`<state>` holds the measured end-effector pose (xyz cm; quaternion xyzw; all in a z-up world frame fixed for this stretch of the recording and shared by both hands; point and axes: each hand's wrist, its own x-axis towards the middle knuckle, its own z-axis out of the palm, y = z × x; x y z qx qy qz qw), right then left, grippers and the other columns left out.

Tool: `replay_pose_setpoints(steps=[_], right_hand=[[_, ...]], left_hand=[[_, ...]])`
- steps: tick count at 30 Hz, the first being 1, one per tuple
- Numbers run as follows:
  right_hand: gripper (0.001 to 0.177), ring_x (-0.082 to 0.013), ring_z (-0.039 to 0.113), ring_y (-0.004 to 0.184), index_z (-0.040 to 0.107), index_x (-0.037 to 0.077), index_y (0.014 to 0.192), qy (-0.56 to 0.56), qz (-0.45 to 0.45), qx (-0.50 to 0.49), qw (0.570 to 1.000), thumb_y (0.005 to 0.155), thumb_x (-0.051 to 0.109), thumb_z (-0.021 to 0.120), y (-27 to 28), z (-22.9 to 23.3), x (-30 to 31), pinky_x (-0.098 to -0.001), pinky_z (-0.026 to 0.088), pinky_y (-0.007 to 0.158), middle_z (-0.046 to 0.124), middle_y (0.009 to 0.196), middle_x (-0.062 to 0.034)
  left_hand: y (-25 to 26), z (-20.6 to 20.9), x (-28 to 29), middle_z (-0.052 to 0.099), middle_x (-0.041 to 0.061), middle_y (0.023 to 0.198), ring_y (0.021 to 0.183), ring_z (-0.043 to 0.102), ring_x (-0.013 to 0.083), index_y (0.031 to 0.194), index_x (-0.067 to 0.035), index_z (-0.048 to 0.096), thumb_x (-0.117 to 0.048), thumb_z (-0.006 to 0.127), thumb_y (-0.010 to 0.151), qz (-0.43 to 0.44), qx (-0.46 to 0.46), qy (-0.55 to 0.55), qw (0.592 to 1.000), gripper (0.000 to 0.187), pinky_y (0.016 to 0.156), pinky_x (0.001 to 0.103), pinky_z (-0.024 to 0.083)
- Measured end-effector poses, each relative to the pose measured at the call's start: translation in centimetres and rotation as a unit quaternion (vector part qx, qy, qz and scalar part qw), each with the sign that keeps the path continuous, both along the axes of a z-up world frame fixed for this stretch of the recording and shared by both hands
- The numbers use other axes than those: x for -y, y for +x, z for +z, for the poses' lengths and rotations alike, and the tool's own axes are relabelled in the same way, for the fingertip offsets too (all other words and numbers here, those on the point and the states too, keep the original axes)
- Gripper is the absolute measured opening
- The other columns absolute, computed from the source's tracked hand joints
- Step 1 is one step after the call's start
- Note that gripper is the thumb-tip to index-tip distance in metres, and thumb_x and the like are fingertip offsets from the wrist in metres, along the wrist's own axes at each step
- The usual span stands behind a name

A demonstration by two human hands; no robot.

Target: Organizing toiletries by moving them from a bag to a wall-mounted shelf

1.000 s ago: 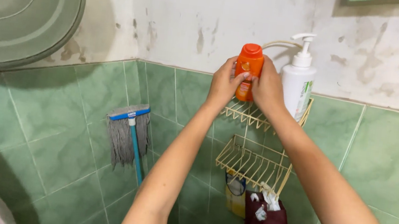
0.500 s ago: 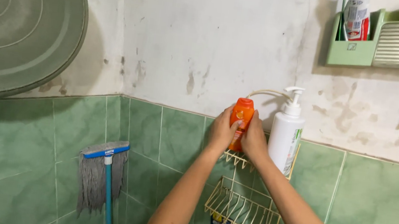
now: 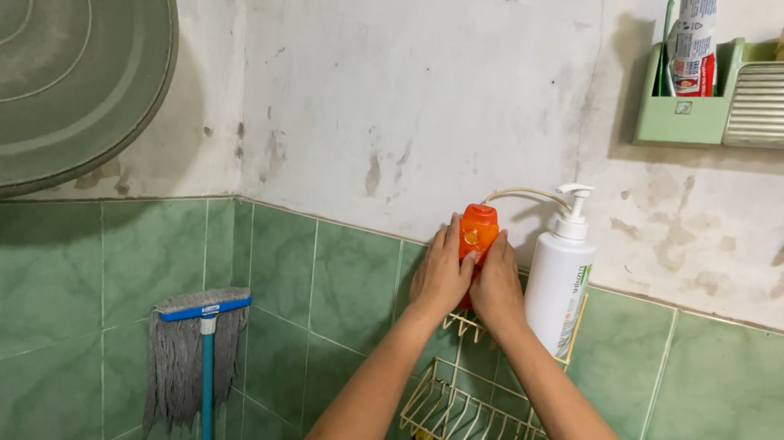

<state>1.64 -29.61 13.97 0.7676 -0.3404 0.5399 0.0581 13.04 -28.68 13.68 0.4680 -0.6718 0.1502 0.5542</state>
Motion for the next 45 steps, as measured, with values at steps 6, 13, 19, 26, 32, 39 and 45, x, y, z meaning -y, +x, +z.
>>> replay_pose_setpoints(steps=[6, 13, 19, 26, 32, 39, 45], right_hand=[[0.078, -0.0534, 0.054, 0.128, 0.018, -0.021, 0.154, 0.007, -0.004, -0.013, 1.0, 0.084, -0.012, 0.05, -0.2, -0.6, -0.2, -0.0523, 0.051, 0.101, 0.049, 0.136, -0.0395], [0.08, -0.054, 0.052, 0.131, 0.016, -0.02, 0.155, 0.002, -0.014, -0.025, 1.0, 0.084, -0.012, 0.05, -0.2, -0.6, -0.5, -0.0518, 0.051, 0.102, 0.045, 0.139, -0.0405], [0.08, -0.0565, 0.044, 0.137, 0.014, -0.022, 0.154, -0.001, -0.016, -0.032, 0.999, 0.084, -0.012, 0.052, -0.2, -1.8, 4.9, -0.0534, 0.046, 0.109, 0.036, 0.148, -0.0431], [0.078, -0.0559, 0.033, 0.144, 0.017, -0.022, 0.154, -0.031, -0.009, -0.023, 0.999, 0.084, -0.014, 0.049, -0.7, 0.0, -3.0, -0.0549, 0.034, 0.118, 0.028, 0.154, -0.0439], [0.074, -0.0571, 0.035, 0.142, 0.021, -0.023, 0.152, -0.106, 0.042, -0.004, 0.993, 0.083, -0.017, 0.048, -0.8, -0.3, -3.1, -0.0553, 0.031, 0.12, 0.033, 0.15, -0.0457], [0.07, -0.0499, 0.041, 0.142, 0.028, -0.015, 0.155, -0.216, 0.089, -0.031, 0.972, 0.088, -0.013, 0.05, -1.1, -1.9, -1.8, -0.0495, 0.035, 0.118, 0.037, 0.153, -0.0369], [0.067, -0.0414, 0.042, 0.144, 0.031, -0.008, 0.158, -0.277, 0.12, -0.076, 0.95, 0.093, -0.007, 0.049, -2.0, -4.2, -4.2, -0.0456, 0.035, 0.12, 0.038, 0.159, -0.0276]], left_hand=[[0.6, -0.6, 2.7, 0.05, 0.029, 0.147, 0.128, 0.057, 0.0447, 0.159, 0.006, 0.023, -0.025, 0.047, 0.105, 0.048, 0.04, 0.008, 0.998, 0.067, 0.1, 0.053, 0.052], [0.3, -0.2, 2.3, 0.053, 0.027, 0.147, 0.131, 0.056, 0.0419, 0.158, 0.007, 0.026, -0.03, 0.043, 0.106, 0.072, 0.049, 0.043, 0.995, 0.067, 0.103, 0.053, 0.049], [-0.2, -0.2, 0.0, 0.049, 0.023, 0.152, 0.141, 0.047, 0.0394, 0.16, 0.004, 0.024, -0.042, 0.048, 0.104, 0.095, 0.047, 0.058, 0.993, 0.076, 0.109, 0.053, 0.044], [-0.7, -0.3, -1.5, 0.045, 0.023, 0.153, 0.142, 0.045, 0.0403, 0.159, 0.003, 0.028, -0.043, 0.052, 0.102, 0.102, 0.034, 0.042, 0.993, 0.077, 0.112, 0.058, 0.039], [-0.8, -0.7, -2.0, 0.043, 0.023, 0.153, 0.142, 0.044, 0.0404, 0.159, 0.002, 0.029, -0.042, 0.053, 0.103, 0.11, 0.029, 0.035, 0.993, 0.075, 0.113, 0.062, 0.037], [-0.3, -1.2, -4.8, 0.041, 0.02, 0.154, 0.145, 0.041, 0.0385, 0.158, 0.0, 0.032, -0.044, 0.049, 0.104, 0.151, 0.052, 0.068, 0.985, 0.072, 0.113, 0.064, 0.035], [-1.2, -3.3, -9.9, 0.043, 0.022, 0.153, 0.145, 0.041, 0.0407, 0.154, -0.001, 0.039, -0.036, 0.059, 0.099, 0.236, 0.069, 0.062, 0.967, 0.068, 0.113, 0.067, 0.035]])
